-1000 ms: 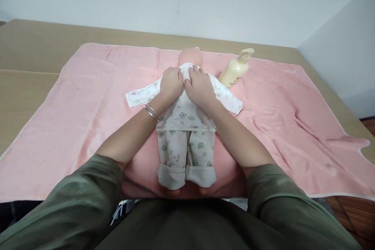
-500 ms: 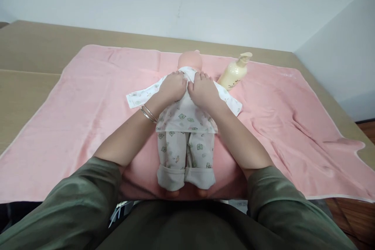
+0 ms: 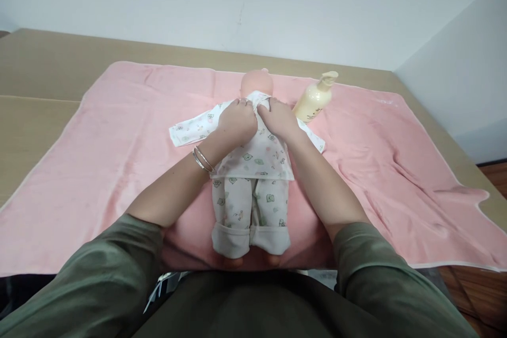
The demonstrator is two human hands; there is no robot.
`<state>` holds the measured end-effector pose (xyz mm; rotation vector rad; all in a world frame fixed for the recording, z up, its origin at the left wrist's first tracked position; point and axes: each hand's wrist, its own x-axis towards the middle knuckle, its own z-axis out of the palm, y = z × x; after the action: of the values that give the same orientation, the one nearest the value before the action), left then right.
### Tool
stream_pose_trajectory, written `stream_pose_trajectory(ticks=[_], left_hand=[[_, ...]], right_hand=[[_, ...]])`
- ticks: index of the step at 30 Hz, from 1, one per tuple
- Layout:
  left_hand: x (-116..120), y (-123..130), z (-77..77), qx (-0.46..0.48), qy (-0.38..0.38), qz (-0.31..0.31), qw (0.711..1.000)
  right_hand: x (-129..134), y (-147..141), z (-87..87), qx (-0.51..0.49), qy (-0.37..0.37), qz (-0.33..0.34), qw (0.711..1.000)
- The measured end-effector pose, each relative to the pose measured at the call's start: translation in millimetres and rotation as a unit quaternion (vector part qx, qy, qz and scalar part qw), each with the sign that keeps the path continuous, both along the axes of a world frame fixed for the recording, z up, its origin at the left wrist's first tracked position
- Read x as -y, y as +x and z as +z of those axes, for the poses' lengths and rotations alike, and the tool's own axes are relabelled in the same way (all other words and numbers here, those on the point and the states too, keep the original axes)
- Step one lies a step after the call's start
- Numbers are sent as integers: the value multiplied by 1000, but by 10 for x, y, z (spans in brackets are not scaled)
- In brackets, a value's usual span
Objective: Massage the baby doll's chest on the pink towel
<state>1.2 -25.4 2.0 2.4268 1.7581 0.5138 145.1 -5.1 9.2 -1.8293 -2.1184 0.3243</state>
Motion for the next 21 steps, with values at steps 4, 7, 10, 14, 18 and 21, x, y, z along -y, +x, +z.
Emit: stream_pose_trajectory(ticks=[4, 7, 10, 14, 18, 21], left_hand=[[-180, -120, -52, 38, -28, 27, 999], [-278, -188, -110, 75, -42, 40, 996], [-283, -179, -131, 84, -31, 45, 995], [-144, -88, -34, 49, -23, 52, 997], [60, -12, 136, -10, -48, 16, 999], [115, -10, 193, -32, -59, 5, 998]], right_hand=[[137, -132, -29, 59, 26, -2, 998], [279, -249, -39, 96, 43, 16, 994], [311, -280, -49, 96, 49, 28, 994], [165, -162, -30, 50, 32, 31, 998], [36, -10, 28, 8, 1, 14, 1000], [44, 8, 58, 10, -9, 12, 1000]])
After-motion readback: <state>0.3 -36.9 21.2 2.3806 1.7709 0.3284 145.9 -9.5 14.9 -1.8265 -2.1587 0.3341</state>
